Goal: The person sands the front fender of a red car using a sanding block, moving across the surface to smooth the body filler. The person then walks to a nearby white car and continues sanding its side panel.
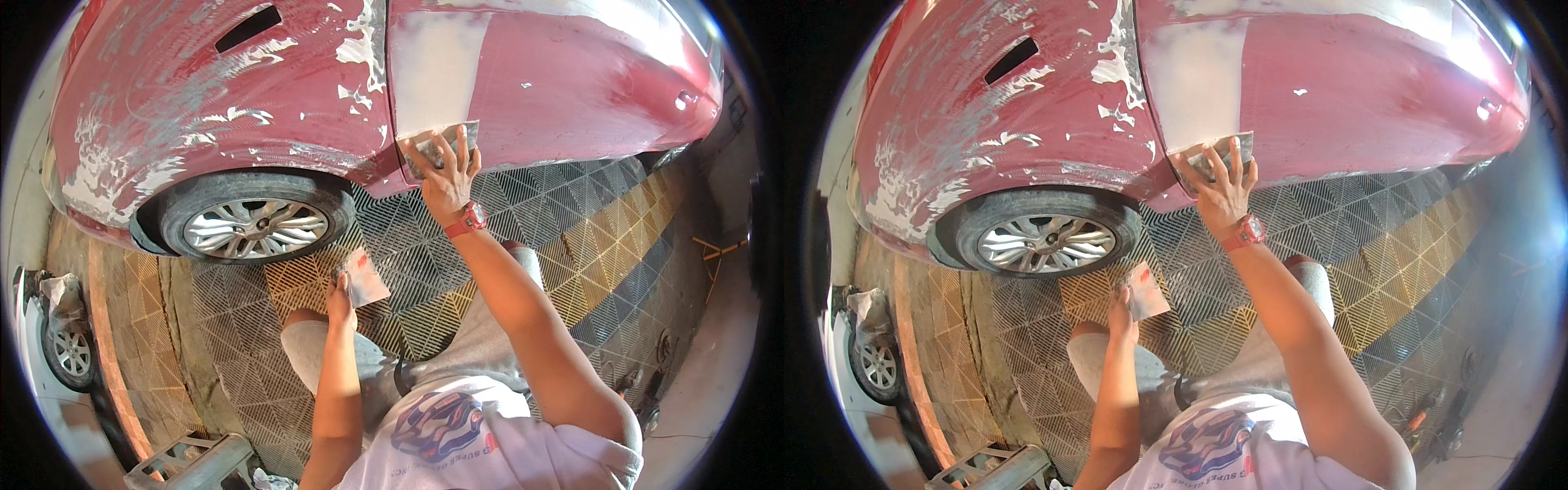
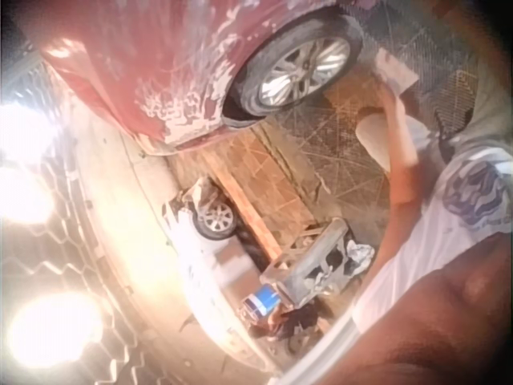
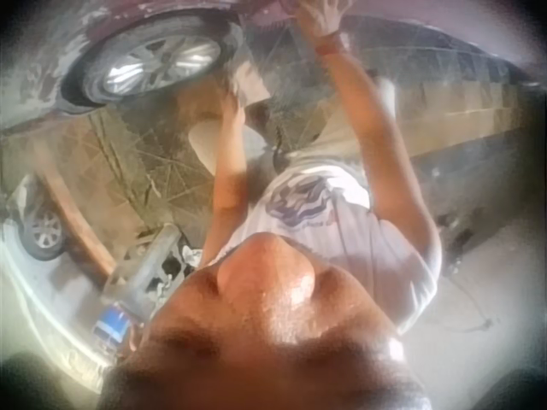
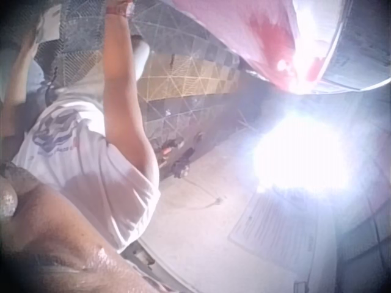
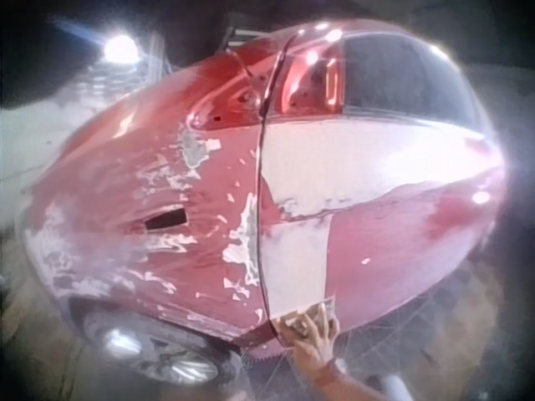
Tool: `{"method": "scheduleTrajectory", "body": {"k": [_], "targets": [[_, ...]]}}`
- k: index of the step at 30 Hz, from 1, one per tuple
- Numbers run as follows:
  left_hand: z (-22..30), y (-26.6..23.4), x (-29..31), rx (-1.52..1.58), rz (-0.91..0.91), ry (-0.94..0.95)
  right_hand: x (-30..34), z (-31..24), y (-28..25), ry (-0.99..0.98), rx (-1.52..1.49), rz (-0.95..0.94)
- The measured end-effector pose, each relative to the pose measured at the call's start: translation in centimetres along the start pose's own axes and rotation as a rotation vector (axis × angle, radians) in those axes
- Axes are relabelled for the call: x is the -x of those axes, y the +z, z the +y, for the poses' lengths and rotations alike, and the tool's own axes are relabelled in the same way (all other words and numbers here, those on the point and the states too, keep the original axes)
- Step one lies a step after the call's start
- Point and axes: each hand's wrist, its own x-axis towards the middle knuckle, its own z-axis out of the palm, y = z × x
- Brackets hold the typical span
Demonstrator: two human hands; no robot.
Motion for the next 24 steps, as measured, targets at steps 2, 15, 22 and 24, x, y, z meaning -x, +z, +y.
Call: {"method": "scheduleTrajectory", "body": {"k": [2,15,22,24], "targets": [[-0.3,-0.7,0.0,-0.011,-0.044,0.020,0.8,0.2,0.9,-0.014,-0.004,-0.003],[-0.6,0.1,1.4,0.127,-0.031,0.073,5.0,1.6,2.2,0.020,-0.060,-0.143],[0.3,0.4,2.3,0.164,0.005,0.171,10.1,-7.2,-9.5,0.223,-1.131,-0.595],[1.1,1.8,3.3,0.196,-0.004,0.154,11.7,-9.2,-11.1,0.023,-1.102,-0.703]]}}
